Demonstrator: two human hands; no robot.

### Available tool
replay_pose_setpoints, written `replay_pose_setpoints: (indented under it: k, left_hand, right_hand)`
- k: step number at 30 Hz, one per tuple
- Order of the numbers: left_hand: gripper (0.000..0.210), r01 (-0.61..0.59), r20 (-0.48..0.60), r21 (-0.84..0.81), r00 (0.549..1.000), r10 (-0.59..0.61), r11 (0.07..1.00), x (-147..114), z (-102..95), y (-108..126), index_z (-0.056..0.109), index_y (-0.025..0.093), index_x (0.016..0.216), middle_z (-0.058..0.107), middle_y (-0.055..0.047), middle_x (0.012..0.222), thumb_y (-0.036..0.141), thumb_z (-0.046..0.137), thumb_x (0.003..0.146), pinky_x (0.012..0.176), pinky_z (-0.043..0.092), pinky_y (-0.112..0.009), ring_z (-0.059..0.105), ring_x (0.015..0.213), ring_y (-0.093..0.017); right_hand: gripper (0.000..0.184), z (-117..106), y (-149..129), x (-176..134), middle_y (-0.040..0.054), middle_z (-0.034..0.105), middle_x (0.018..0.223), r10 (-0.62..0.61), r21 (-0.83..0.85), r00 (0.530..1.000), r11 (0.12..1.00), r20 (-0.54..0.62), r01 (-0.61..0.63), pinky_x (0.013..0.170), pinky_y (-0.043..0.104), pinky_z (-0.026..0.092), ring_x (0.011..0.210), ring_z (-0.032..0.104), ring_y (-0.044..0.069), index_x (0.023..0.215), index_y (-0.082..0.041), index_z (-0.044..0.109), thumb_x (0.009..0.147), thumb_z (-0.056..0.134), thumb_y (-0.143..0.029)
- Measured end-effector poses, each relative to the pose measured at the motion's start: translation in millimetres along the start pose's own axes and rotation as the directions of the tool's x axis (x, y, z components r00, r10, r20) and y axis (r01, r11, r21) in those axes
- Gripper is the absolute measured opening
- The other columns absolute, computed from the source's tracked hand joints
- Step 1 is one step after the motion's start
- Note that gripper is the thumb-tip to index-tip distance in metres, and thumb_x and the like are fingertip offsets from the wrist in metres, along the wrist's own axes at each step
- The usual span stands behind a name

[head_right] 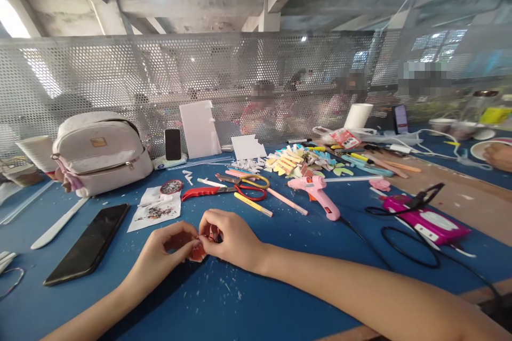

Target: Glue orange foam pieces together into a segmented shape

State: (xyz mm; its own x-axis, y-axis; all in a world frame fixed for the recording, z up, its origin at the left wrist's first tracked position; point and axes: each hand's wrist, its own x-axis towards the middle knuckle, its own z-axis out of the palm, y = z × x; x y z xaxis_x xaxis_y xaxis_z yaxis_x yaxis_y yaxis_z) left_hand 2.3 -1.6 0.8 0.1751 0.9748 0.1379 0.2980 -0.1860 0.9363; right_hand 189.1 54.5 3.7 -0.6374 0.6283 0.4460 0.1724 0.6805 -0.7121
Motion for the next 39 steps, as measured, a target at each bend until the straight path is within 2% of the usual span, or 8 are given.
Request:
replay_pose_setpoints:
  k: [8,16,19,23,32,39]
  left_hand:
    - [0.009,0.013,0.004,-0.016,1.000,-0.013,1.000,0,0.3,0,0.067,0.019,0.083,0.075,-0.001,0.072,0.029,0.066,0.081,0.066,0.053,-0.025,0.072,0.068,-0.018]
    - [0.023,-0.010,-0.088,0.003,0.996,0.011,1.000,2,-5.9,-5,0.072,0.018,0.084,0.070,-0.001,0.074,0.040,0.066,0.085,0.056,0.047,-0.020,0.060,0.058,-0.011]
    - [0.022,-0.037,-0.109,0.007,0.993,0.038,0.999,0,-8.0,-2,0.070,0.018,0.083,0.070,-0.001,0.076,0.040,0.065,0.087,0.058,0.049,-0.020,0.063,0.062,-0.012]
    - [0.019,-0.077,-0.104,0.027,0.991,0.079,0.997,-5,-7.4,4,0.066,0.019,0.081,0.070,0.000,0.077,0.036,0.063,0.089,0.069,0.054,-0.022,0.068,0.072,-0.014]
    - [0.022,-0.092,-0.043,0.068,0.995,0.095,0.993,-10,-4.5,7,0.062,0.020,0.079,0.069,-0.001,0.076,0.034,0.056,0.094,0.069,0.055,-0.025,0.068,0.071,-0.015]
    - [0.023,-0.090,-0.039,0.095,0.995,0.094,0.991,-13,-6.6,8,0.061,0.021,0.079,0.066,0.001,0.076,0.034,0.054,0.096,0.067,0.051,-0.022,0.063,0.070,-0.013]
  right_hand:
    - [0.015,-2,0,0,-0.0038,0.055,0.076,-0.016,-0.026,1.000,1.000,0.014,0.016,0.058,0.022,0.040,0.064,0.052,0.011,0.080,-0.020,0.055,0.079,0.061,-0.006]
    - [0.015,-3,0,-2,-0.0031,0.053,0.078,-0.061,-0.027,0.998,0.998,-0.026,0.060,0.057,0.022,0.039,0.063,0.050,0.011,0.081,-0.020,0.054,0.082,0.059,-0.007]
    - [0.015,-4,-1,-2,-0.0029,0.052,0.078,-0.082,-0.026,0.996,0.996,-0.038,0.081,0.058,0.022,0.039,0.064,0.050,0.011,0.081,-0.021,0.053,0.082,0.059,-0.007]
    - [0.014,-5,-1,-2,-0.0020,0.053,0.079,-0.090,-0.029,0.995,0.996,-0.044,0.088,0.060,0.023,0.040,0.066,0.050,0.012,0.081,-0.021,0.053,0.084,0.059,-0.009]
    - [0.013,-5,-2,-1,-0.0010,0.056,0.082,-0.061,-0.002,0.998,0.998,-0.019,0.061,0.062,0.025,0.041,0.066,0.050,0.013,0.084,-0.021,0.058,0.084,0.059,-0.008]
    - [0.009,-6,-6,-2,-0.0019,0.054,0.077,0.033,0.125,0.999,0.992,0.000,-0.033,0.056,0.024,0.040,0.062,0.048,0.011,0.083,-0.021,0.057,0.085,0.057,-0.012]
